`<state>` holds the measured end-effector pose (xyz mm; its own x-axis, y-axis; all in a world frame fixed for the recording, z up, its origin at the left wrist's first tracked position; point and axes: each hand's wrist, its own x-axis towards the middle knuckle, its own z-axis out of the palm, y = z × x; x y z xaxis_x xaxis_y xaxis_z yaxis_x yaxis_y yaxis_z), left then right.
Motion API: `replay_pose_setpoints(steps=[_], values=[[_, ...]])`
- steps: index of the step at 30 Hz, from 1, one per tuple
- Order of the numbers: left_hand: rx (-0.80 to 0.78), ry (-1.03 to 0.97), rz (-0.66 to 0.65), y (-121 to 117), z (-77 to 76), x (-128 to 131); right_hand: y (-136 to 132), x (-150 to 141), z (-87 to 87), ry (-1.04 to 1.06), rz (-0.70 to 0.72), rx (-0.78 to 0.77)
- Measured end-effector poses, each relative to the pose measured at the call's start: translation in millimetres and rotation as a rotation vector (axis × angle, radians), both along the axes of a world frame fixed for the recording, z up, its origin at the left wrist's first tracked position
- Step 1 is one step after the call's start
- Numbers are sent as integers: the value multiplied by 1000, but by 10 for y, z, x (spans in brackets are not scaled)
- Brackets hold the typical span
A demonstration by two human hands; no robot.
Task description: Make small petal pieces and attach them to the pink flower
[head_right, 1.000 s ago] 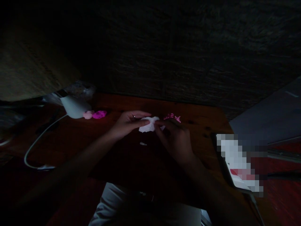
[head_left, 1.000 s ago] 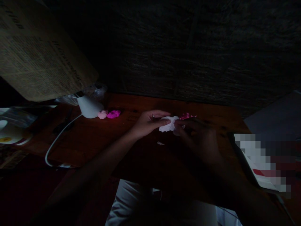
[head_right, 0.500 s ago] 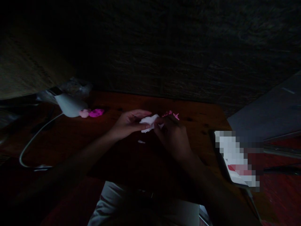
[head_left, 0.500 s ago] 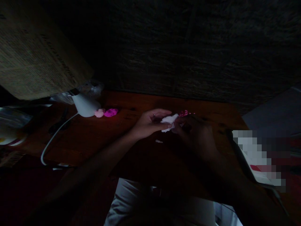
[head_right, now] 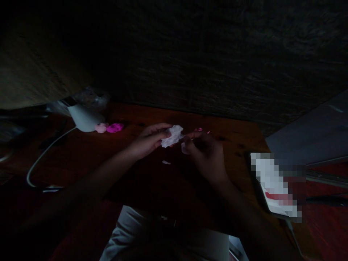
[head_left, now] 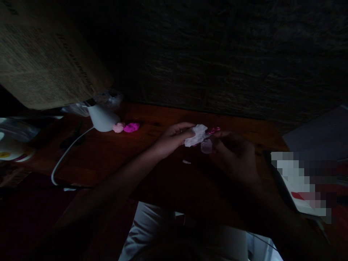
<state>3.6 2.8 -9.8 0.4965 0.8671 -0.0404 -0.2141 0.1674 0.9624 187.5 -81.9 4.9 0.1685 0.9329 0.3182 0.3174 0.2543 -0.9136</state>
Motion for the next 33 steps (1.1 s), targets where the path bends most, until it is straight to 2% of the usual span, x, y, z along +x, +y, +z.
replay_pose_setpoints(steps=[3,10,14,21,28,33], values=[[9,-21,-21,1,9,-9,24,-4,22,89,15,-40],[88,33,-120,-75,99,-10,23,10,2,75,71,-10],[86,80,-118,-105,140,-16,-3,8,-21,-61,127,16],[114,132,-86,-87,139,-39,-19,1,11,-428,91,133],[216,217,-156,-108,180,-62,-16,-16,15,-581,89,249],[217,180,-180,-128,204,-43,-63,-65,22,-565,22,243]])
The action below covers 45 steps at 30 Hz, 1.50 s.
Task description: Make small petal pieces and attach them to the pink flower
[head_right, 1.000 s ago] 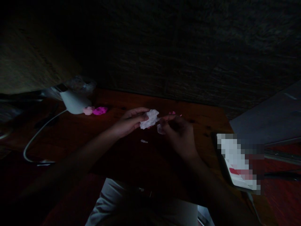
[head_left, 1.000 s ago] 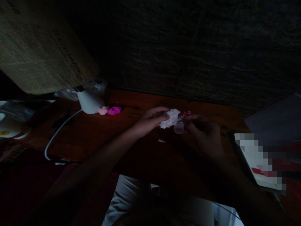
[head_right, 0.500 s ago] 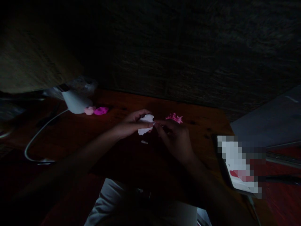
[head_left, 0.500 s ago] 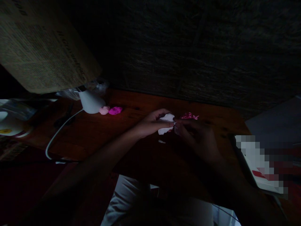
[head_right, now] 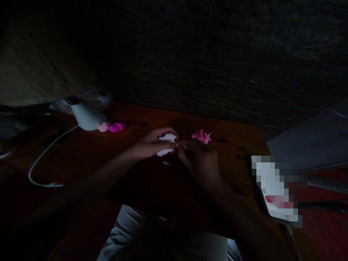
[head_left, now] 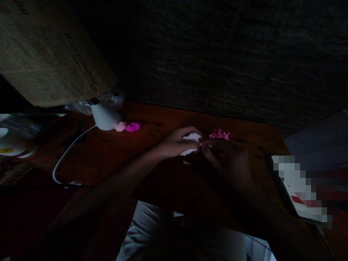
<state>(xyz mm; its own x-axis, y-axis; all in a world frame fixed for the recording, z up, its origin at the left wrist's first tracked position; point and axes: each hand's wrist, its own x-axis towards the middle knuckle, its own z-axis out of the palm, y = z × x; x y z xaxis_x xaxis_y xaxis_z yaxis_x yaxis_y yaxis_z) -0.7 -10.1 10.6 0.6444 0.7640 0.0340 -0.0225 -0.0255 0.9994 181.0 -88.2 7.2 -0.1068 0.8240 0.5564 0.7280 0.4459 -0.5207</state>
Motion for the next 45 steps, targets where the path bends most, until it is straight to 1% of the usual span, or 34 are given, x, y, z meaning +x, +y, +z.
replay_pose_setpoints(steps=[4,7,9,10,12,15,16,17,19,21,24,25,27,28,29,30,31,33,34,35,37,40,45], values=[[-39,-10,-5,6,28,-11,-14,29,28,119,-92,-92],[-74,15,33,43,29,-38,27,94,70,343,-167,-150],[-61,53,91,89,13,-65,57,121,102,521,-158,-216],[-32,81,120,118,-1,-82,65,122,115,587,-133,-258],[84,156,162,184,-42,-125,62,93,124,652,-47,-354],[350,287,189,279,-120,-200,19,1,92,667,167,-512],[425,368,192,302,-143,-224,3,-30,75,672,246,-567],[485,472,194,320,-161,-244,-10,-55,58,696,295,-611],[554,638,184,339,-183,-268,-20,-78,32,737,315,-668],[608,713,172,342,-187,-270,-9,-65,23,748,280,-661],[717,687,199,335,-178,-246,18,-23,26,729,222,-597],[747,664,221,333,-172,-237,23,-15,24,705,214,-599],[782,606,260,328,-149,-234,20,-20,9,619,219,-612],[780,574,259,327,-130,-244,14,-30,-4,557,230,-612],[765,539,227,325,-106,-261,7,-44,-18,492,239,-595],[738,506,159,324,-77,-287,0,-57,-32,431,242,-567],[695,479,58,323,-46,-318,-6,-69,-43,377,243,-536],[596,458,-217,320,15,-385,-10,-78,-53,311,225,-488],[546,488,-317,316,37,-414,-9,-75,-52,291,210,-476],[511,513,-375,311,51,-436,-6,-68,-50,279,193,-468],[465,554,-419,297,52,-454,-1,-50,-48,268,175,-460],[430,599,-428,274,18,-431,-1,-41,-61,275,205,-469],[442,583,-464,252,0,-390,0,-73,-66,393,210,-517]])
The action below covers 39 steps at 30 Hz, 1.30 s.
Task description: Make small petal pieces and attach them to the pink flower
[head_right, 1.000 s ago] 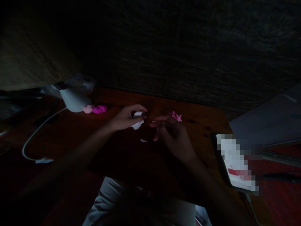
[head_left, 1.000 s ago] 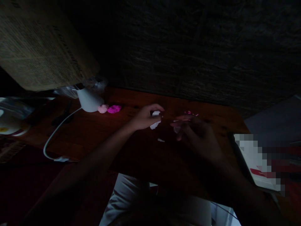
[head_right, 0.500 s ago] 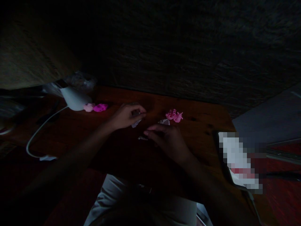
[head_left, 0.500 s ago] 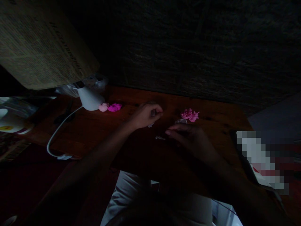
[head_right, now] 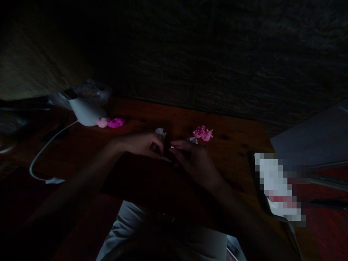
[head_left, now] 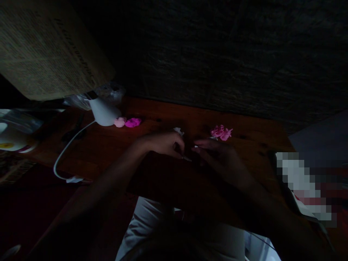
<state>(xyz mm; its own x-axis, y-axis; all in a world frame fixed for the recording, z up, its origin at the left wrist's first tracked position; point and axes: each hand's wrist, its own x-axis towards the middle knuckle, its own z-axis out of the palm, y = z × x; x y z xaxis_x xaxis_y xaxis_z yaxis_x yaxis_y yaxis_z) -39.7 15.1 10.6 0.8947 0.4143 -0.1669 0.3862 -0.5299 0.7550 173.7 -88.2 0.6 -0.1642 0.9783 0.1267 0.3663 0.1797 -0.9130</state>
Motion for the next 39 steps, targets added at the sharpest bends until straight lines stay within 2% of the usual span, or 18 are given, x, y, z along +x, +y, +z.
replay_pose_setpoints(steps=[5,11,16,20,24,29,34,39], values=[[11,-15,8,-13,-8,-2,22,-1,10,55,-5,-46],[32,-45,8,17,-25,-23,14,12,-21,23,-32,-71],[111,-189,103,1,60,0,6,-1,-19,38,-121,-67],[158,-359,215,-87,74,93,26,-3,3,179,-178,-191],[237,-420,273,-164,35,180,64,10,14,366,-224,-274],[263,-568,268,-188,14,227,91,-9,31,544,-243,-331],[214,-676,248,-198,4,254,105,-9,43,712,-158,-421],[350,-707,256,-211,-32,289,97,-11,22,734,-126,-404]])
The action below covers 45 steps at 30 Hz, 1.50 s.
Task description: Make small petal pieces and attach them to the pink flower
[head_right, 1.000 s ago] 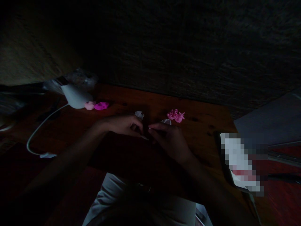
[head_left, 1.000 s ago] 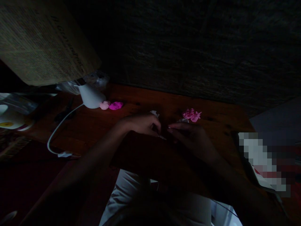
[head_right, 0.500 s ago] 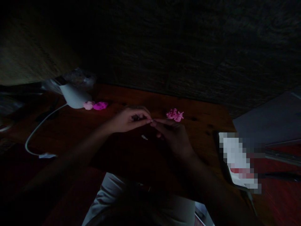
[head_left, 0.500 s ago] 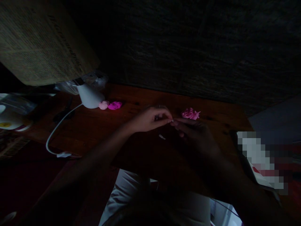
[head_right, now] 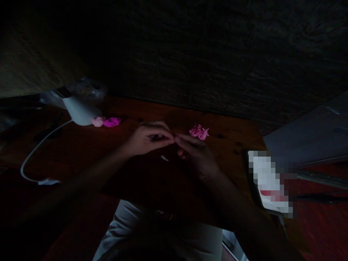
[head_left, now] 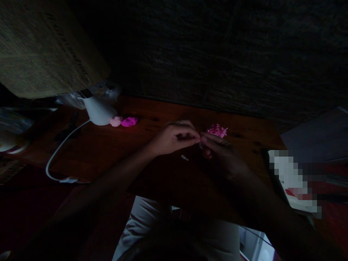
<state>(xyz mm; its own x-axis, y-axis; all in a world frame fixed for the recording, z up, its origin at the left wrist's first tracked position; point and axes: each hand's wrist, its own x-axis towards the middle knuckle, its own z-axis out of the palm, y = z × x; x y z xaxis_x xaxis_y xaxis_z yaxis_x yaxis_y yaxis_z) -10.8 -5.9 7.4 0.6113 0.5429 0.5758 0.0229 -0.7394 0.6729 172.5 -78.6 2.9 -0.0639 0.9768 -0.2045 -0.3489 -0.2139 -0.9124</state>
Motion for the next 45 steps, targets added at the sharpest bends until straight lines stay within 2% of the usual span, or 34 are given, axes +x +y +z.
replay_pose_setpoints(steps=[4,8,15,24,30,35,40,45], values=[[59,-17,31,-6,-9,5,-28,-24,5,-39,40,91],[46,-20,24,-8,3,-11,-41,-32,28,-48,56,147],[15,-78,14,-2,-5,-12,-23,-10,35,-13,21,119],[-21,-83,10,-40,-33,32,-58,-13,6,-206,77,206],[-70,-99,30,-48,-65,61,-51,-4,12,-231,21,178],[-9,-138,15,-22,-90,80,-47,7,-8,-236,29,169],[109,-81,0,22,-109,49,-61,-16,-8,-222,60,165],[163,-53,-52,61,-86,5,-42,-1,-6,-174,107,124]])
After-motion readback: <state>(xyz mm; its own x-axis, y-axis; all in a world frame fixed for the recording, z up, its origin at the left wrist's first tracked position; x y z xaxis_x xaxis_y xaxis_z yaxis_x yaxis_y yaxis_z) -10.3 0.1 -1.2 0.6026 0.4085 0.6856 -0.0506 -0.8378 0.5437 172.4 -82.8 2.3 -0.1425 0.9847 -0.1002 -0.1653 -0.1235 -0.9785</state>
